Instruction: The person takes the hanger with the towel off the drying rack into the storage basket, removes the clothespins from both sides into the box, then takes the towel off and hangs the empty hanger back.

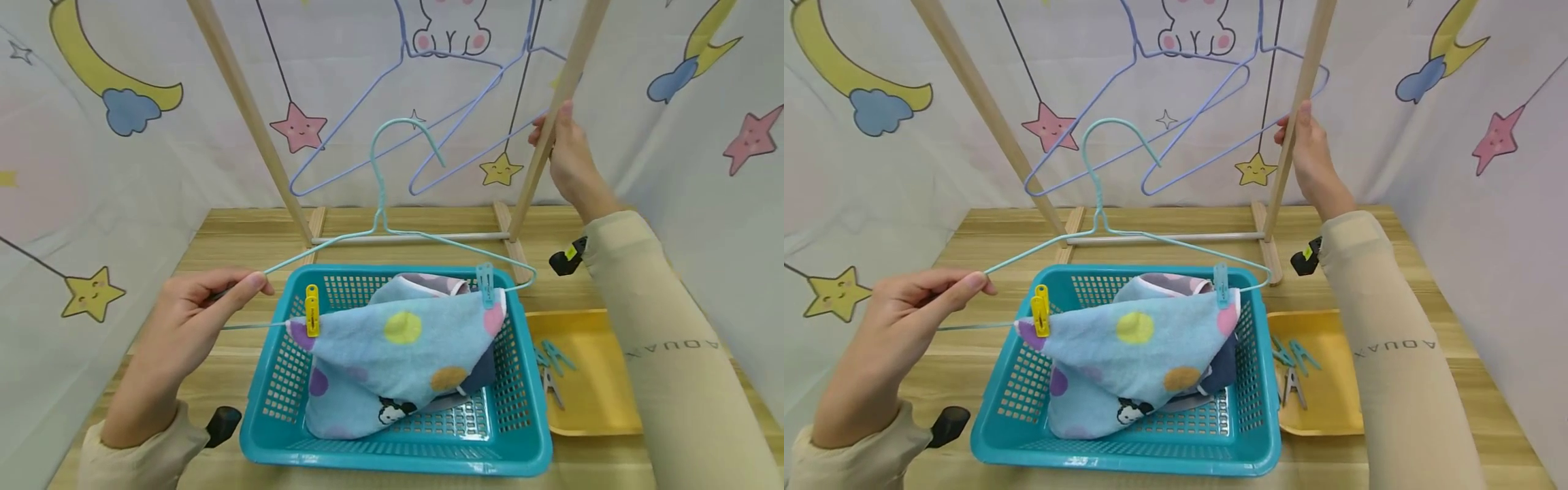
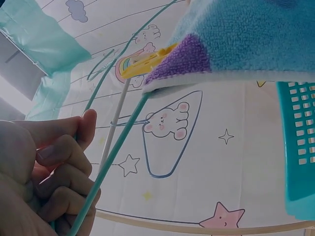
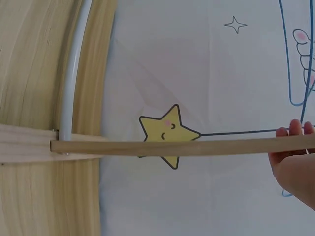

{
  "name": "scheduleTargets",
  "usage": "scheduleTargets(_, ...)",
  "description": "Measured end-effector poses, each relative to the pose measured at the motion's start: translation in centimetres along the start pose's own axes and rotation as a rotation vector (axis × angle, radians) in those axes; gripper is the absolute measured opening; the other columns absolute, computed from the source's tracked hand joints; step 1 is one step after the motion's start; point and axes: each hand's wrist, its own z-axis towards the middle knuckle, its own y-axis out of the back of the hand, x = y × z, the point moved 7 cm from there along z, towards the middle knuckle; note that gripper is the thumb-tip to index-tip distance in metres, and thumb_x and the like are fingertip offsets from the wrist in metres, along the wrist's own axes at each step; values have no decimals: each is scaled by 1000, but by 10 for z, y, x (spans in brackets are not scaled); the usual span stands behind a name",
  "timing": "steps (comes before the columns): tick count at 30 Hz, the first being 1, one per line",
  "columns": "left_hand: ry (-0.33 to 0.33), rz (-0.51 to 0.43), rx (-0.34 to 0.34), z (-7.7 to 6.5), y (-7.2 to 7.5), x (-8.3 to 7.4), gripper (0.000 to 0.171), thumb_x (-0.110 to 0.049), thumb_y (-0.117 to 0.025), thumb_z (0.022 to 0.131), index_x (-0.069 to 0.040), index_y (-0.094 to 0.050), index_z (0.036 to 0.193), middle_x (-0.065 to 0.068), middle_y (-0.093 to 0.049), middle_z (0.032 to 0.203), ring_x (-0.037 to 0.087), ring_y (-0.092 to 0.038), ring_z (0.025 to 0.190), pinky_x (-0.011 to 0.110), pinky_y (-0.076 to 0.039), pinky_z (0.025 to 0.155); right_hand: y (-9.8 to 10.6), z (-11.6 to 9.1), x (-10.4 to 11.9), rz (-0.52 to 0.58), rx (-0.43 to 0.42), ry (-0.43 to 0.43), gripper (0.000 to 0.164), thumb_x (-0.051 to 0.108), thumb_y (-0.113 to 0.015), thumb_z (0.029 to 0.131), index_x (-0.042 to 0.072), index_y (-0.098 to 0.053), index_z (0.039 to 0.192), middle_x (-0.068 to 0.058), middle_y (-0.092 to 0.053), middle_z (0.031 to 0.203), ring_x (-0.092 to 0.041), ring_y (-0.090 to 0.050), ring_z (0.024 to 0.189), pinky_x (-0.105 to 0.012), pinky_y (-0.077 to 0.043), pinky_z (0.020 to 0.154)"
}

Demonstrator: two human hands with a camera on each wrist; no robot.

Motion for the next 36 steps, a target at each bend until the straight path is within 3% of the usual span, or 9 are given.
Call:
scheduleTargets(4,-3,3,-11,1,1,1,18,-14,-59,102,-6,-75,100,-2,-71,92,16,-54,76,23,-42,61,4,-5,9,-31,83,-53,55,49,-27,105,5,-43,133,-3,-52,114,-19,-48,118,-32,-26,113)
scheduleTargets(6,-10,-2,-14,1,1,2,17,-13,-59,101,-7,-75,100,-3,-70,91,16,-51,72,26,-39,58,8,-9,15,8,70,-63,45,43,-38,105,8,-40,133,-5,-51,116,-20,-51,115,-30,-33,110)
scheduleTargets(10,-10,-14,-15,1,1,5,17,-12,-60,101,-8,-76,101,-4,-70,91,15,-50,72,26,-38,57,20,-24,30,61,-18,-31,27,26,-60,100,12,-43,115,-6,-53,103,-15,-58,86,-23,-52,78)
scheduleTargets(12,-6,-13,-18,1,0,6,16,-12,-60,101,-9,-76,101,-5,-70,90,15,-49,70,27,-37,56,24,-35,37,100,-30,-4,24,16,-66,97,8,-45,105,-7,-56,91,-15,-57,70,-20,-50,61)
scheduleTargets(15,1,-10,-21,2,0,8,16,-13,-60,101,-9,-76,102,-7,-69,90,16,-49,70,27,-37,56,22,-58,48,89,25,41,19,11,-67,96,0,-51,97,-8,-57,74,-16,-51,57,-21,-45,51)
scheduleTargets(22,5,-17,-24,2,0,9,17,-13,-59,102,-7,-75,101,-7,-69,90,16,-47,70,27,-36,57,-5,-130,67,-409,216,245,18,16,-63,100,0,-63,93,-8,-58,69,-18,-50,59,-22,-43,52)
scheduleTargets(29,6,-6,-30,3,0,9,17,-14,-59,102,-8,-75,102,-6,-68,87,16,-46,71,27,-35,58,-46,-197,70,-681,400,548,6,2,-68,94,8,-70,96,7,-58,71,-9,-49,59,-20,-38,52)
scheduleTargets(32,7,-3,-32,4,-1,8,17,-15,-60,102,-9,-76,101,-6,-67,85,17,-43,65,28,-33,55,-61,-216,61,-812,409,614,11,2,-71,91,5,-71,102,12,-53,69,-4,-44,57,-19,-38,51)
scheduleTargets(36,4,-12,-33,4,-2,8,16,-14,-61,101,-10,-76,100,-4,-65,80,17,-38,59,30,-29,51,-74,-230,43,-950,349,582,26,6,-67,95,-3,-65,120,11,-40,61,-3,-32,49,-22,-33,45)
